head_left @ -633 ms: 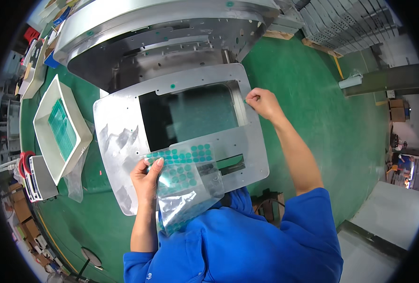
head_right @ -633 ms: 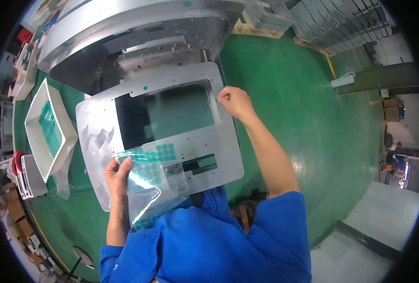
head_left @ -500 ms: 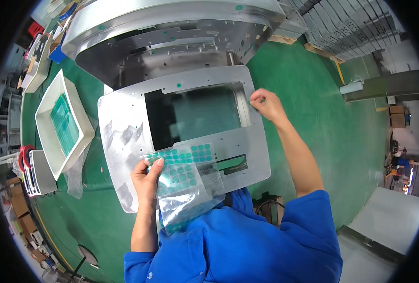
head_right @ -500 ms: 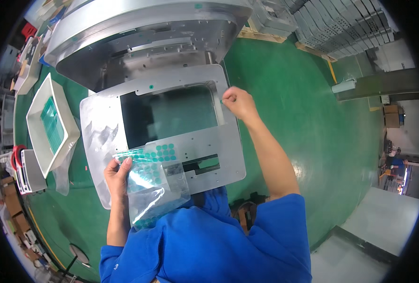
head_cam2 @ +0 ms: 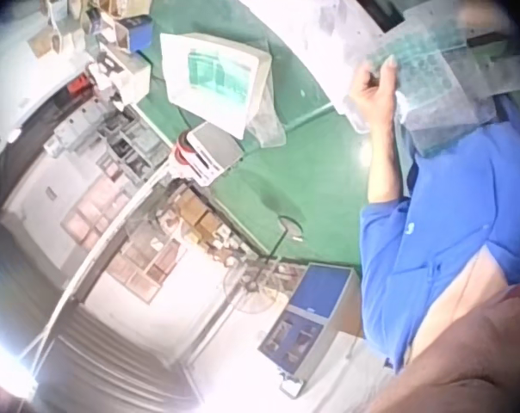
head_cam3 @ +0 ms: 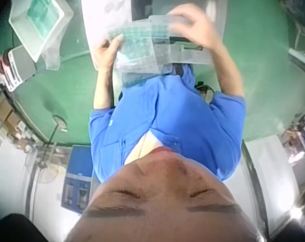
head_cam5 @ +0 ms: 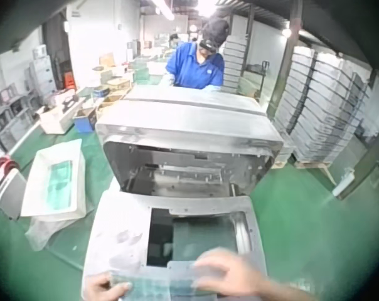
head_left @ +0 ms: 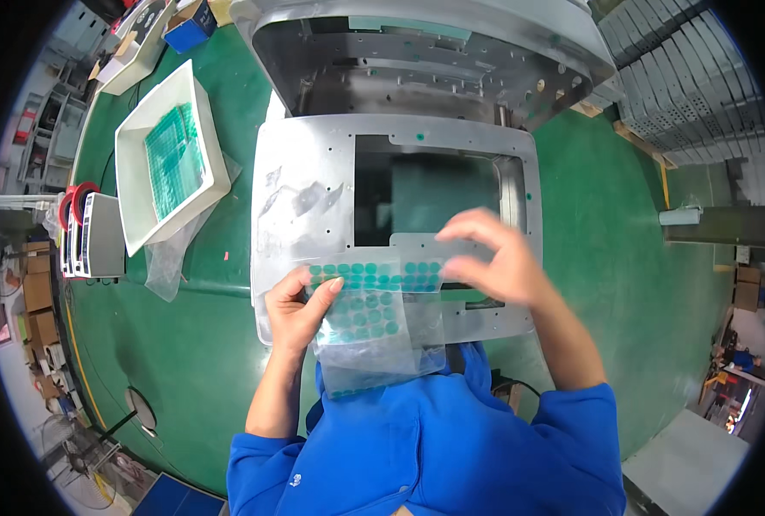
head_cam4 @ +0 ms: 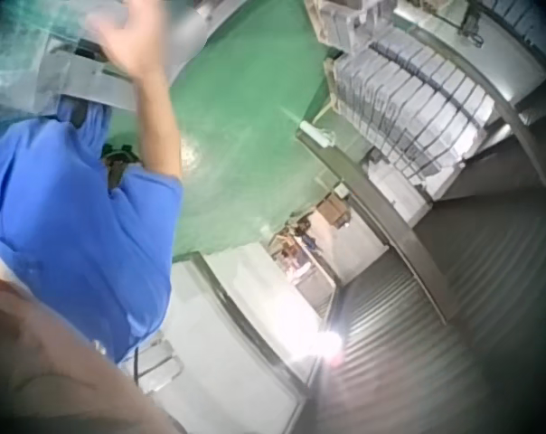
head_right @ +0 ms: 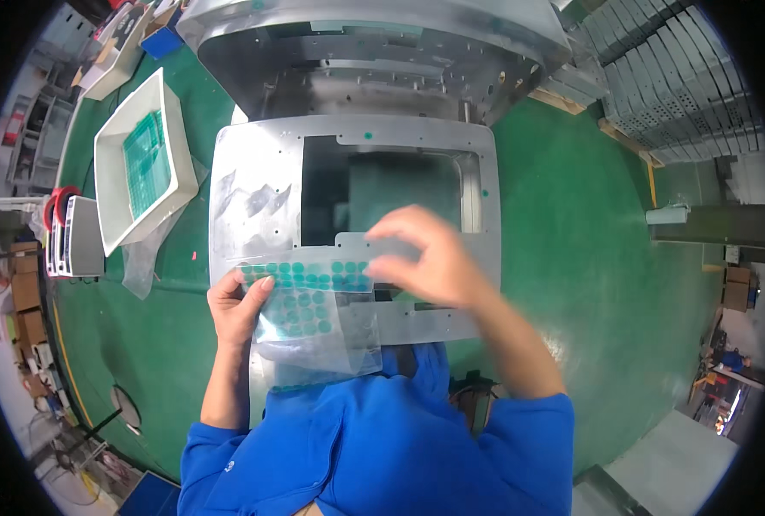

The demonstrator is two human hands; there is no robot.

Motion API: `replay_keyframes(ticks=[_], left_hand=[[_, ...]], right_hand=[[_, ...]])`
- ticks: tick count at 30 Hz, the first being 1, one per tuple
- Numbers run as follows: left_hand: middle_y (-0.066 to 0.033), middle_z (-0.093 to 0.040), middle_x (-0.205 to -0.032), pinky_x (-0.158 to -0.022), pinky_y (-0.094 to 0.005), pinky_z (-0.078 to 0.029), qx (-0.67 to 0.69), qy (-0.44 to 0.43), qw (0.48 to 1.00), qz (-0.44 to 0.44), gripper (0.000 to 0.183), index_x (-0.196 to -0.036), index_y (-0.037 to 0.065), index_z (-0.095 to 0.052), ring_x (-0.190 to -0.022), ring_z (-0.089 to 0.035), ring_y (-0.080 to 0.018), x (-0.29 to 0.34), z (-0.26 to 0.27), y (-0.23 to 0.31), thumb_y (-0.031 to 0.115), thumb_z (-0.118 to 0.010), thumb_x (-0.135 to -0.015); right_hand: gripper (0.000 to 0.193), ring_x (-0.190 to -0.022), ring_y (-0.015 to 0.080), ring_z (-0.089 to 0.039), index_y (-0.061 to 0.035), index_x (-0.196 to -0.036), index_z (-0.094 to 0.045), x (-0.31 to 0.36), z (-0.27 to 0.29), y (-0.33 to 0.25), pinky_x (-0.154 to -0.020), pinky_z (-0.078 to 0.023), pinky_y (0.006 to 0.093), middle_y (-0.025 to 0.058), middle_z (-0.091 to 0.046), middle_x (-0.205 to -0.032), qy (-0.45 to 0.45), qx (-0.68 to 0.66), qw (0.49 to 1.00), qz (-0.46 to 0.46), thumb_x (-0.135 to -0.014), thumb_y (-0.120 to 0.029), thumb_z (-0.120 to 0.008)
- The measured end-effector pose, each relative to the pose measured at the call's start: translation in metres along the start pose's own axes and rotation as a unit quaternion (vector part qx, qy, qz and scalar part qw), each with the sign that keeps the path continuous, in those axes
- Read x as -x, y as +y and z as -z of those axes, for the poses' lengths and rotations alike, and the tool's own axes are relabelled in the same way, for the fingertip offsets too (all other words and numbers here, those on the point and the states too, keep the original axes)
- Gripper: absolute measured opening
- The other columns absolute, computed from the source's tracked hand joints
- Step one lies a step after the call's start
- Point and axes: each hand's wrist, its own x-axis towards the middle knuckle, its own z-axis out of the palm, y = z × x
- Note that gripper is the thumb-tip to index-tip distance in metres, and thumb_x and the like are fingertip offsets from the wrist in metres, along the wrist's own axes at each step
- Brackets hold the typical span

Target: Placing small green circular stickers onto a metal fabrication frame.

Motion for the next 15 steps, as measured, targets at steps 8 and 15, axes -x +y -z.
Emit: replay_keyframes(ticks=[8,15], left_hand=[[-0.0005,-0.053,-0.066,-0.050,-0.0183,-0.032,-0.062,-0.061,0.996,-0.003,0.008,-0.072,-0.002,-0.060,-0.060,-0.045,-0.0050,0.012,0.007,-0.009,-0.001,-0.067,-0.070],[0.0020,-0.054,-0.066,-0.053,-0.0172,-0.036,-0.031,-0.047,0.993,0.107,0.008,-0.072,-0.001,-0.060,-0.060,-0.046,-0.0034,0.015,0.003,-0.019,0.004,-0.067,-0.073]], right_hand=[[0.010,-0.069,0.0187,-0.057,-0.0030,-0.076,-0.061,0.028,-0.048,-0.003,-0.070,-0.042,0.0289,0.0059,-0.061,-0.076,-0.009,-0.072,0.990,-0.119,-0.067,-0.001,-0.066],[0.011,-0.071,0.0193,-0.058,-0.0058,-0.074,-0.060,0.049,-0.077,0.013,-0.061,-0.041,0.0294,0.0049,-0.062,-0.079,0.142,0.179,0.968,0.104,-0.065,-0.001,-0.065]])
